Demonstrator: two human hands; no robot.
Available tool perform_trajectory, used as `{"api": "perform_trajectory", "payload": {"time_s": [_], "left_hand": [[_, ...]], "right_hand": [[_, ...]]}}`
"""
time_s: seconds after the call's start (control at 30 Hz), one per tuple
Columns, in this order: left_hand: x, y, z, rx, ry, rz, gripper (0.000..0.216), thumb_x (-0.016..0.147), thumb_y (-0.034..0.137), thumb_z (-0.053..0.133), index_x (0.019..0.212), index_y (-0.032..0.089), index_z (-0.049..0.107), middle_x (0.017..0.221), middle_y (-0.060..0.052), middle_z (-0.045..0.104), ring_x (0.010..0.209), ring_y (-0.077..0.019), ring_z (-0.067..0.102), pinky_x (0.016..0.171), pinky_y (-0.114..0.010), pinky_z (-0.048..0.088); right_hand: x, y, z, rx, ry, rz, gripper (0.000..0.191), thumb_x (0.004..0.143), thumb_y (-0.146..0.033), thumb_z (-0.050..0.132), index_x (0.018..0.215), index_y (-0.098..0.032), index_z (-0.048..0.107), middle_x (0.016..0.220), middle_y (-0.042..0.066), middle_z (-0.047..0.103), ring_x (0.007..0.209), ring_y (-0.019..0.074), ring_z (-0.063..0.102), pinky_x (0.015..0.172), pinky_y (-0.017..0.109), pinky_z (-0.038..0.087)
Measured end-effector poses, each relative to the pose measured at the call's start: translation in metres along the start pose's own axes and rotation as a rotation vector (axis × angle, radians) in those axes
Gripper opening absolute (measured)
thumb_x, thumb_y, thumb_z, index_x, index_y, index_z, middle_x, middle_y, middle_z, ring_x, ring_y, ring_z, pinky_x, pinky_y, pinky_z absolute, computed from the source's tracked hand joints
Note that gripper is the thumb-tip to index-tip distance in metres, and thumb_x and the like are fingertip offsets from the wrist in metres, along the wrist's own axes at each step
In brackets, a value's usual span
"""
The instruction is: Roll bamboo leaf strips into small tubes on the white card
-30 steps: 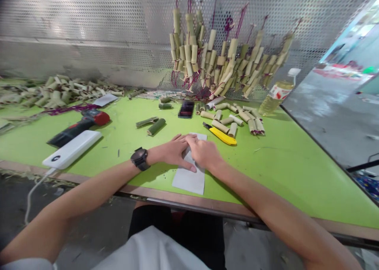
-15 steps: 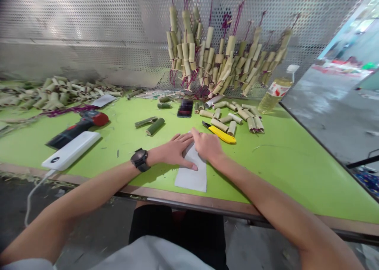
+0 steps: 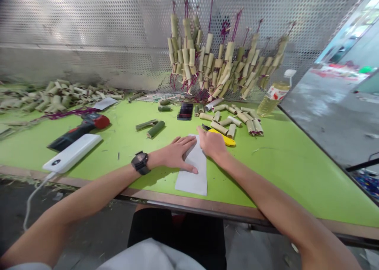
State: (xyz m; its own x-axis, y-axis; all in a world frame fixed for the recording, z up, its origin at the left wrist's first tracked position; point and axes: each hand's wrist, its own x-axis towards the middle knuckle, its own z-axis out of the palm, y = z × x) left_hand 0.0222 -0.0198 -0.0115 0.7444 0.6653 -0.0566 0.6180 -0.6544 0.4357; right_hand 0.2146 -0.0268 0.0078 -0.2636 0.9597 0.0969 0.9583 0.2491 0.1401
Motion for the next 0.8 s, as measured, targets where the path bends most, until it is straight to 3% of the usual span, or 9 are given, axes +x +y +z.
{"api": "perform_trajectory", "payload": {"time_s": [0.17,0.23,0.33,0.57,0.8], "left_hand": [[0.001,-0.002,0.002,0.008,0.056,0.066,0.115,0.076,0.094,0.060,0.161,0.019,0.039,0.169,-0.015,0.034,0.159,-0.0395,0.024,0.130,-0.055,0.009],[0.001,-0.003,0.002,0.012,0.071,0.067,0.113,0.076,0.094,0.061,0.157,0.019,0.044,0.166,-0.016,0.039,0.156,-0.0407,0.028,0.130,-0.054,0.013],[0.001,-0.003,0.003,0.011,0.070,0.059,0.113,0.076,0.095,0.059,0.157,0.017,0.043,0.165,-0.016,0.040,0.154,-0.0427,0.032,0.129,-0.054,0.016],[0.001,-0.002,0.001,0.013,0.044,0.053,0.119,0.078,0.095,0.056,0.165,0.018,0.029,0.173,-0.015,0.023,0.161,-0.0383,0.018,0.130,-0.055,0.005],[0.001,-0.002,0.001,0.011,0.039,0.049,0.123,0.077,0.095,0.056,0.168,0.020,0.023,0.175,-0.012,0.020,0.162,-0.0377,0.015,0.130,-0.055,0.007]], "right_hand": [[-0.013,-0.015,-0.001,0.041,0.028,-0.250,0.052,0.105,-0.019,0.025,0.143,-0.011,0.058,0.102,0.017,0.078,0.086,0.0260,0.071,0.060,0.034,0.036],[-0.017,-0.018,-0.001,0.053,0.053,-0.275,0.051,0.105,-0.021,0.026,0.143,-0.012,0.059,0.103,0.016,0.078,0.087,0.0260,0.070,0.061,0.034,0.035],[-0.016,-0.015,0.000,0.073,0.076,-0.223,0.049,0.105,-0.022,0.029,0.139,-0.013,0.062,0.102,0.014,0.079,0.088,0.0252,0.070,0.062,0.033,0.032],[-0.008,-0.006,0.004,0.119,0.090,-0.115,0.046,0.104,-0.026,0.030,0.133,-0.017,0.065,0.097,0.011,0.079,0.078,0.0229,0.067,0.061,0.033,0.027],[-0.017,-0.007,0.000,0.286,0.161,-0.011,0.046,0.109,-0.036,0.026,0.120,-0.021,0.068,0.086,0.006,0.078,0.068,0.0196,0.063,0.058,0.031,0.023]]}}
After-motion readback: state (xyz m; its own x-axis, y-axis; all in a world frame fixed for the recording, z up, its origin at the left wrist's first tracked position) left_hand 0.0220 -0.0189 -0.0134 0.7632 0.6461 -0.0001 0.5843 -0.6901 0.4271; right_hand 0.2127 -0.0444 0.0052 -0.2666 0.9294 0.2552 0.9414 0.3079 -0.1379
